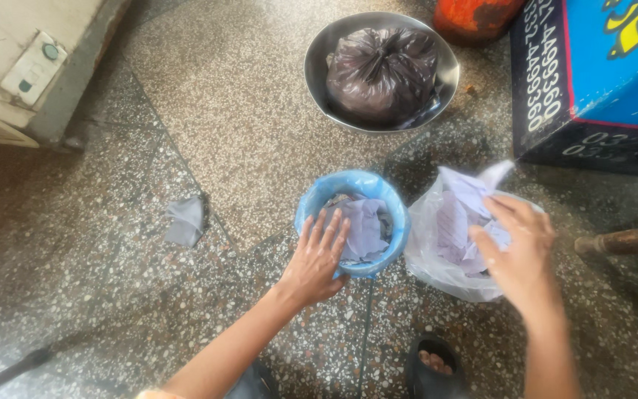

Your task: The person sits on the floor and transfers paper scraps from a white plastic bag into a blue bucket. They handle the items by hand, picking up small handfuls of paper and placing them into the bucket repeatedly.

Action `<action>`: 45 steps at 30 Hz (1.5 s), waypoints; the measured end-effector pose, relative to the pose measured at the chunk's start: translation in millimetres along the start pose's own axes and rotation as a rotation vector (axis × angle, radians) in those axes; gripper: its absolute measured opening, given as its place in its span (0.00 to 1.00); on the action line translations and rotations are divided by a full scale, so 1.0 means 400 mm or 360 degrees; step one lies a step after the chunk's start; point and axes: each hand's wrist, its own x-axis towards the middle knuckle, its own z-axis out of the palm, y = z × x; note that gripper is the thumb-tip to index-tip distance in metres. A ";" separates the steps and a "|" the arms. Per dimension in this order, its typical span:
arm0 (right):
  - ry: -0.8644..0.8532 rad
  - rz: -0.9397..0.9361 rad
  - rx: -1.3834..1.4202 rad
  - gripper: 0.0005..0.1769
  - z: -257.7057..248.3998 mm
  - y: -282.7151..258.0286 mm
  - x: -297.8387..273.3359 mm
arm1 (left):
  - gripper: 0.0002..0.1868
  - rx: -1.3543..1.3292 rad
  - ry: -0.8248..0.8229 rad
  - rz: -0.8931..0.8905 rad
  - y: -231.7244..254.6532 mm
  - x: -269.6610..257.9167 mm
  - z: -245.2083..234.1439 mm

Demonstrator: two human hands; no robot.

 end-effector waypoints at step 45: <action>0.0244 0.0041 0.0387 0.09 0.299 -0.034 -0.001 | 0.56 -0.0008 0.0046 0.0028 -0.006 -0.002 0.018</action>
